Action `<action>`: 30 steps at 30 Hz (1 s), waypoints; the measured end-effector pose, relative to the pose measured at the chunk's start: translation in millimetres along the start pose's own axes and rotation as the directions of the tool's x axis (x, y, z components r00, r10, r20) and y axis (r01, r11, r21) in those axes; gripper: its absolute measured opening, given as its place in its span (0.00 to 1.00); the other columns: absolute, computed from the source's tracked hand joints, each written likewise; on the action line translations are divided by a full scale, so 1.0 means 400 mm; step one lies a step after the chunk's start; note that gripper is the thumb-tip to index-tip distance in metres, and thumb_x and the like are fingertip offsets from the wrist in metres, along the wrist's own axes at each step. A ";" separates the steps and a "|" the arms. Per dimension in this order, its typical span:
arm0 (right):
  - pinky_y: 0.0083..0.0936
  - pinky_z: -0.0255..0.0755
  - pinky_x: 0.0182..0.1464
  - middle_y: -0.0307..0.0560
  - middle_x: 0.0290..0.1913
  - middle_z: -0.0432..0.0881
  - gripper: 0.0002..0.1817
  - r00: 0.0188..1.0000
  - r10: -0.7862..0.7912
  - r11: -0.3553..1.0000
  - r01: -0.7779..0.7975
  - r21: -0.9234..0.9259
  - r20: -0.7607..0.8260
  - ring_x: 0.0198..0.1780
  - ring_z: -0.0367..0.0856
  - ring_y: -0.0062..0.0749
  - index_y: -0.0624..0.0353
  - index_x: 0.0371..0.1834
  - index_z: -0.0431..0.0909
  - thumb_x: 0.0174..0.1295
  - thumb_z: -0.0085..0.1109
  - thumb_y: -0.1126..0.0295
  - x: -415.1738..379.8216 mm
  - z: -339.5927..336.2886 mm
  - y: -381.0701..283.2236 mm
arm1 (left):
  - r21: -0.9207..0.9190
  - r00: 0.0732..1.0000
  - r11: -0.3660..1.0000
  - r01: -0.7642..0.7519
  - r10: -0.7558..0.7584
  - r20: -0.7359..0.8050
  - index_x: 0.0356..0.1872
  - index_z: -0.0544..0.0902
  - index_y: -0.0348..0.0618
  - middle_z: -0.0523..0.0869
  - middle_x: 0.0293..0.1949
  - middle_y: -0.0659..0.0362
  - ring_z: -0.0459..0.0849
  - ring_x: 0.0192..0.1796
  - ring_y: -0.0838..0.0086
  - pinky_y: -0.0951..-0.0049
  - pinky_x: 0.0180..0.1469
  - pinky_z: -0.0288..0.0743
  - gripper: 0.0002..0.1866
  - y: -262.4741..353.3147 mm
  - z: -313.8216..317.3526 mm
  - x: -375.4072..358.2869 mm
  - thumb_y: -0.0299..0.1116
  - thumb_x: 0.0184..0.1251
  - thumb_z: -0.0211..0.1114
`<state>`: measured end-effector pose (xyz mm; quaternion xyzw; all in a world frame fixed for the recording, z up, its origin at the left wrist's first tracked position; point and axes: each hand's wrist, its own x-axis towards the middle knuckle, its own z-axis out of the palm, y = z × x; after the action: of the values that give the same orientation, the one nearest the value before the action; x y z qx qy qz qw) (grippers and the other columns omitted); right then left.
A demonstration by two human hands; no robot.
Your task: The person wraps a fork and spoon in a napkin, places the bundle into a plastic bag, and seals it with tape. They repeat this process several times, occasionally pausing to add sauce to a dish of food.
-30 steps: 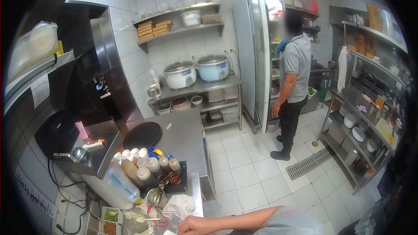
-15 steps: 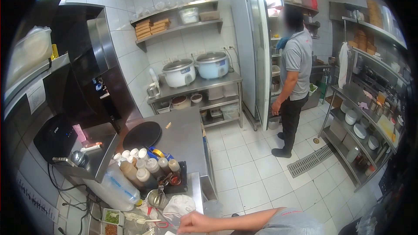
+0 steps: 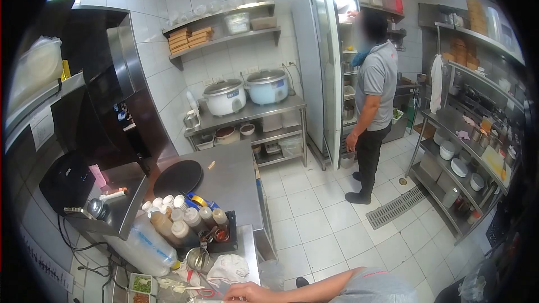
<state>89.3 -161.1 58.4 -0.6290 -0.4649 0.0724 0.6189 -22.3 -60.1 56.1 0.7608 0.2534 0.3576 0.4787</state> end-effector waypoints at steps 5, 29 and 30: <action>0.25 0.71 0.30 0.47 0.29 0.80 0.11 0.998 0.068 0.996 -0.068 -0.048 -0.008 0.29 0.79 0.33 0.60 0.36 0.82 0.56 0.64 0.64 -0.001 0.005 0.007 | -0.121 0.987 0.979 0.163 -0.162 0.020 0.45 0.80 0.30 0.84 0.42 0.48 0.81 0.44 0.67 0.66 0.48 0.73 0.17 -0.027 0.003 0.010 0.35 0.62 0.65; 0.25 0.71 0.32 0.47 0.27 0.81 0.12 0.991 0.074 0.994 -0.082 0.070 0.113 0.29 0.78 0.25 0.63 0.33 0.81 0.58 0.63 0.63 -0.014 -0.019 0.025 | -0.401 0.963 0.887 0.228 -0.144 0.230 0.49 0.76 0.27 0.81 0.47 0.51 0.79 0.47 0.69 0.70 0.50 0.71 0.18 -0.084 0.017 -0.008 0.32 0.65 0.62; 0.25 0.71 0.32 0.47 0.27 0.81 0.12 0.991 0.073 0.994 -0.082 0.069 0.116 0.29 0.78 0.25 0.63 0.33 0.81 0.58 0.63 0.63 -0.016 -0.019 0.026 | -0.413 0.961 0.880 0.232 -0.143 0.236 0.50 0.76 0.27 0.81 0.47 0.51 0.79 0.47 0.69 0.70 0.50 0.71 0.18 -0.087 0.016 -0.010 0.32 0.65 0.62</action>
<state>95.9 -168.8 48.1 -0.6182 -0.4713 0.1490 0.6111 -21.2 -52.2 21.3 0.6375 0.1902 0.2792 0.6924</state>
